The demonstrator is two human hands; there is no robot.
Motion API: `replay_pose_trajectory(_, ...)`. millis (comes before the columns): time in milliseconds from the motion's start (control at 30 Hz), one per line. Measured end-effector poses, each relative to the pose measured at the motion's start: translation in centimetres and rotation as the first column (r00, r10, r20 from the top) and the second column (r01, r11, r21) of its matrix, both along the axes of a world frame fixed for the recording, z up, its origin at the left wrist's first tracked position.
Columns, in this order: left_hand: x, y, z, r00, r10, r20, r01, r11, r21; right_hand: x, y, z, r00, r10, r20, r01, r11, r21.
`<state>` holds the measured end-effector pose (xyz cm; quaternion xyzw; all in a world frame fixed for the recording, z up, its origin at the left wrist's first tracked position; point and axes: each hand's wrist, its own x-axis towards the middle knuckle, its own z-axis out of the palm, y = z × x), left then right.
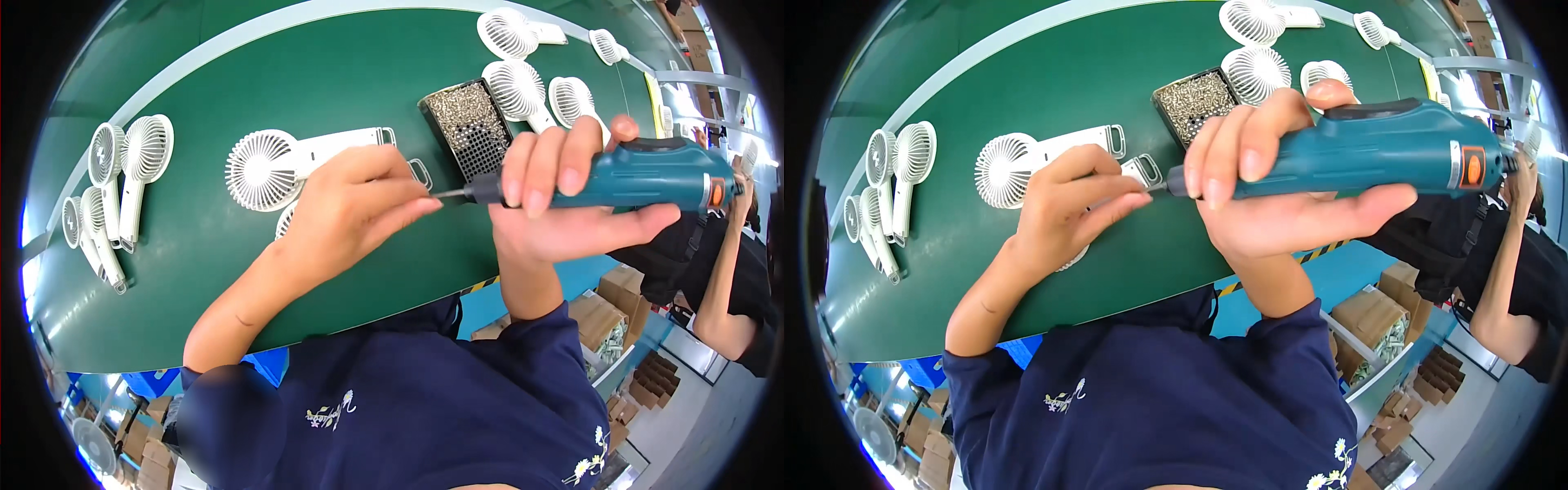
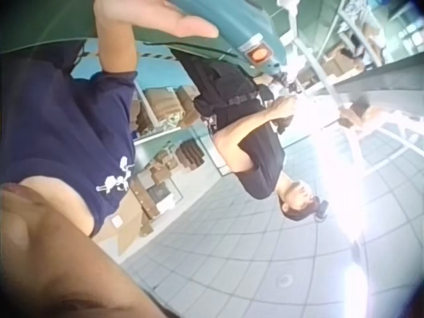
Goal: Assembling small handheld fans by inserting and tightening screws with an electric screwdriver.
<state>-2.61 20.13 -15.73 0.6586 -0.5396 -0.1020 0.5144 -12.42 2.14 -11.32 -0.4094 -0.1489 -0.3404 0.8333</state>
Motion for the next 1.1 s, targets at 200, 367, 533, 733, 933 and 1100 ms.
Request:
replay_pose_trajectory(200,0.2,0.1,0.0,0.968,0.078,0.238,-0.131,0.968,0.215,1.8,1.1,-2.8,0.996,-0.057,0.074,0.076,0.953,-0.293)
replay_pose_trajectory(367,0.3,-0.1,-0.3,0.98,0.074,0.183,-0.126,0.948,0.293,2.6,1.2,-3.1,0.999,-0.013,0.045,0.028,0.93,-0.367)
replay_pose_trajectory(533,0.2,-0.1,-0.3,0.984,0.092,0.153,-0.136,0.94,0.311,3.1,1.2,-3.9,0.999,0.039,0.031,-0.024,0.925,-0.38)
replay_pose_trajectory(733,0.2,-0.3,-0.4,0.982,0.101,0.162,-0.145,0.946,0.29,2.4,3.0,-2.2,0.891,-0.159,-0.426,-0.048,0.899,-0.436)
replay_pose_trajectory(933,0.2,-0.3,-0.3,0.984,0.075,0.162,-0.127,0.933,0.336,2.4,2.2,-2.9,0.946,-0.06,-0.319,-0.043,0.951,-0.305)
replay_pose_trajectory(1100,2.2,0.8,2.6,0.913,0.182,0.366,-0.276,0.934,0.225,0.3,-3.0,-0.1,0.984,-0.133,0.119,0.153,0.973,-0.175)
